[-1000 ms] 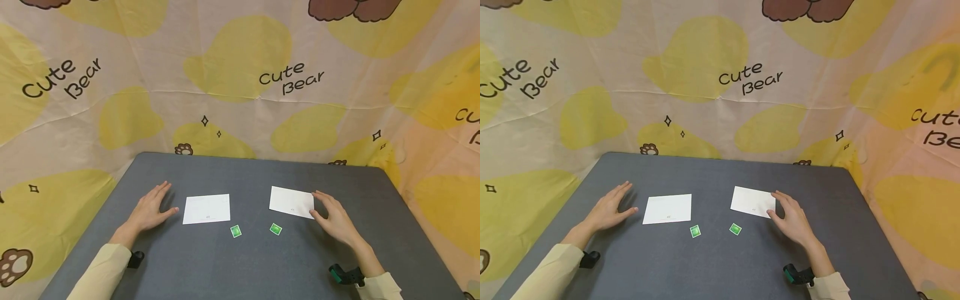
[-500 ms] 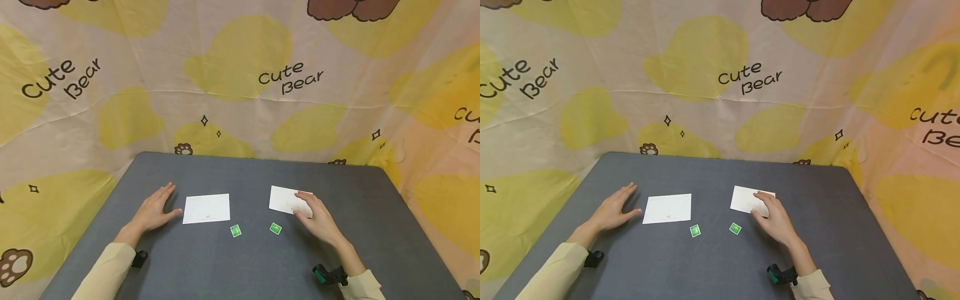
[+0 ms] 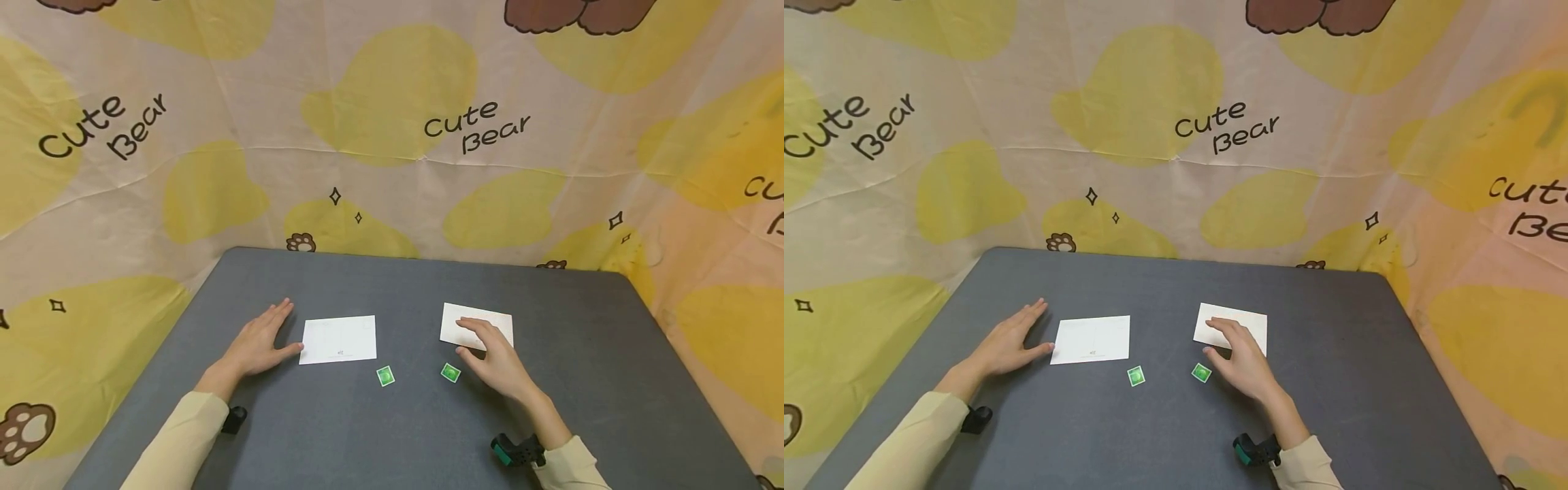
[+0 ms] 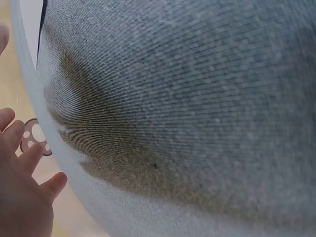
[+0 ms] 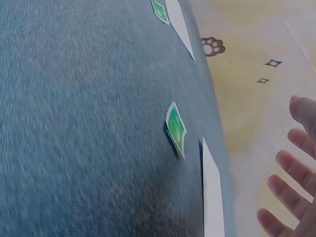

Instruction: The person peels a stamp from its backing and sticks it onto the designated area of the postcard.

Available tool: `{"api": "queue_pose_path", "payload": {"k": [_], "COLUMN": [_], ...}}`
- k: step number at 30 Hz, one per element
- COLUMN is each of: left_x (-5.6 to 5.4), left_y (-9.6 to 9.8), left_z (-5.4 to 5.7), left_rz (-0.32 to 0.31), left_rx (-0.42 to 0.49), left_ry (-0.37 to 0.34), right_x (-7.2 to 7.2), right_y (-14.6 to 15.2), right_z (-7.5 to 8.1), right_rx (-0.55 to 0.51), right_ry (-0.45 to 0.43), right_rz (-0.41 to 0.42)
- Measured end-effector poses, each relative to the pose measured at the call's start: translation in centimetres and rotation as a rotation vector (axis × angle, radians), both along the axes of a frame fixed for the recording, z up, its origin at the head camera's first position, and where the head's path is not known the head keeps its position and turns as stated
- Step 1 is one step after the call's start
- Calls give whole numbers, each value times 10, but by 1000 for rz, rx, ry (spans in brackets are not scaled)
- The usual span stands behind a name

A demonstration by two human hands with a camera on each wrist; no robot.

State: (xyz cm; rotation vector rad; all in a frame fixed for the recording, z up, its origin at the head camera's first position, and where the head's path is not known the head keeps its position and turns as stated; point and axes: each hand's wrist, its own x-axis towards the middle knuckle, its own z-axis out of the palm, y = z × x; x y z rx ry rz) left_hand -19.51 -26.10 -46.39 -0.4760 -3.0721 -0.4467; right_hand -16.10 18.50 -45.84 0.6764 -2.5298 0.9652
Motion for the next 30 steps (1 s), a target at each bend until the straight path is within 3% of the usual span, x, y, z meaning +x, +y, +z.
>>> {"api": "queue_pose_path", "payload": {"k": [30], "left_x": [4], "left_y": [14], "left_z": [-5], "left_rz": [-11], "left_rx": [-23], "left_ry": [-93], "right_x": [8], "right_y": [-62], "right_z": [-20], "right_rx": [37], "right_ry": [-14], "right_rz": [164]}}
